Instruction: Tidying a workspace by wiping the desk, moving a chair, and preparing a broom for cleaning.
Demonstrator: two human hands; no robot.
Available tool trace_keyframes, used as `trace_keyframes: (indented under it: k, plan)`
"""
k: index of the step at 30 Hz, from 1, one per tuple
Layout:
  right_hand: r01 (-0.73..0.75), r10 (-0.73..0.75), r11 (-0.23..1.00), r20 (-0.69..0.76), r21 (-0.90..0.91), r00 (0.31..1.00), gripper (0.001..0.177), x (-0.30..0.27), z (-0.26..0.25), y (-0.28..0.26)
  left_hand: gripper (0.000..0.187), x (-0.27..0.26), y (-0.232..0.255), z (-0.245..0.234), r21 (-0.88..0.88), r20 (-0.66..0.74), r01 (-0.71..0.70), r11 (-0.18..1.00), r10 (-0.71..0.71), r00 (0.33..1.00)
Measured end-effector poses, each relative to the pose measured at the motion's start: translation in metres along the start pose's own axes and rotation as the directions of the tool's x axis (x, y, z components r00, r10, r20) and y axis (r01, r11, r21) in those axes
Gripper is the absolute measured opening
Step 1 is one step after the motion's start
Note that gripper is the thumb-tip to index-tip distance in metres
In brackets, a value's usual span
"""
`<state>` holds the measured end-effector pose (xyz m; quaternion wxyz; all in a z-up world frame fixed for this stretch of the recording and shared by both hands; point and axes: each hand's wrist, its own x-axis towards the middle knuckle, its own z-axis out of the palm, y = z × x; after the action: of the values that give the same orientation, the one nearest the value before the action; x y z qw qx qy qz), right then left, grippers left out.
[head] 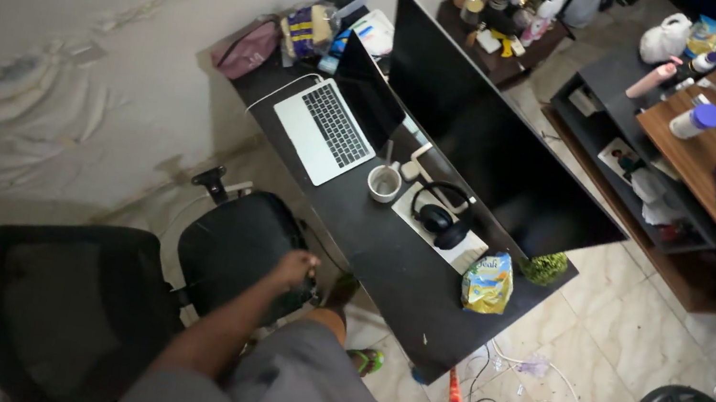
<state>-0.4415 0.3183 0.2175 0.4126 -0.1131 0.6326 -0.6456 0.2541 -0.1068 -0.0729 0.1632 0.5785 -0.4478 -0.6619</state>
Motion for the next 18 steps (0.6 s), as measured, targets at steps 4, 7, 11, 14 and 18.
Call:
trace_keyframes:
  k: [4, 7, 11, 14, 18]
  plan:
    - [-0.005, 0.01, 0.979, 0.025, -0.205, 1.0, 0.042, 0.05, 0.048, 0.06, 0.034, 0.056, 0.074, -0.006, 0.283, -0.328, -0.165, 0.945, 0.258, 0.909]
    - [-0.013, 0.021, 0.939, 0.021, -0.343, 1.0, 0.049, 0.044, 0.084, 0.034, 0.037, 0.121, 0.142, -0.007, 0.396, -0.452, -0.189, 0.899, 0.37, 0.812]
    - [0.223, -0.238, 0.937, -0.026, -0.269, 0.971, 0.04, -0.006, 0.2, -0.022, 0.037, 0.128, 0.302, 0.001, 0.358, -0.608, -0.053, 0.932, 0.275, 0.745]
    - [0.216, -0.233, 0.949, -0.051, -0.228, 0.971, 0.05, -0.038, 0.312, -0.098, 0.043, 0.159, 0.378, 0.007, 0.279, -0.671, -0.025, 0.96, 0.214, 0.71]
    - [0.177, -0.246, 0.875, -0.097, -0.451, 0.965, 0.051, -0.036, 0.308, -0.102, 0.058, 0.204, 0.425, 0.018, 0.275, -0.701, 0.072, 0.959, 0.149, 0.697]
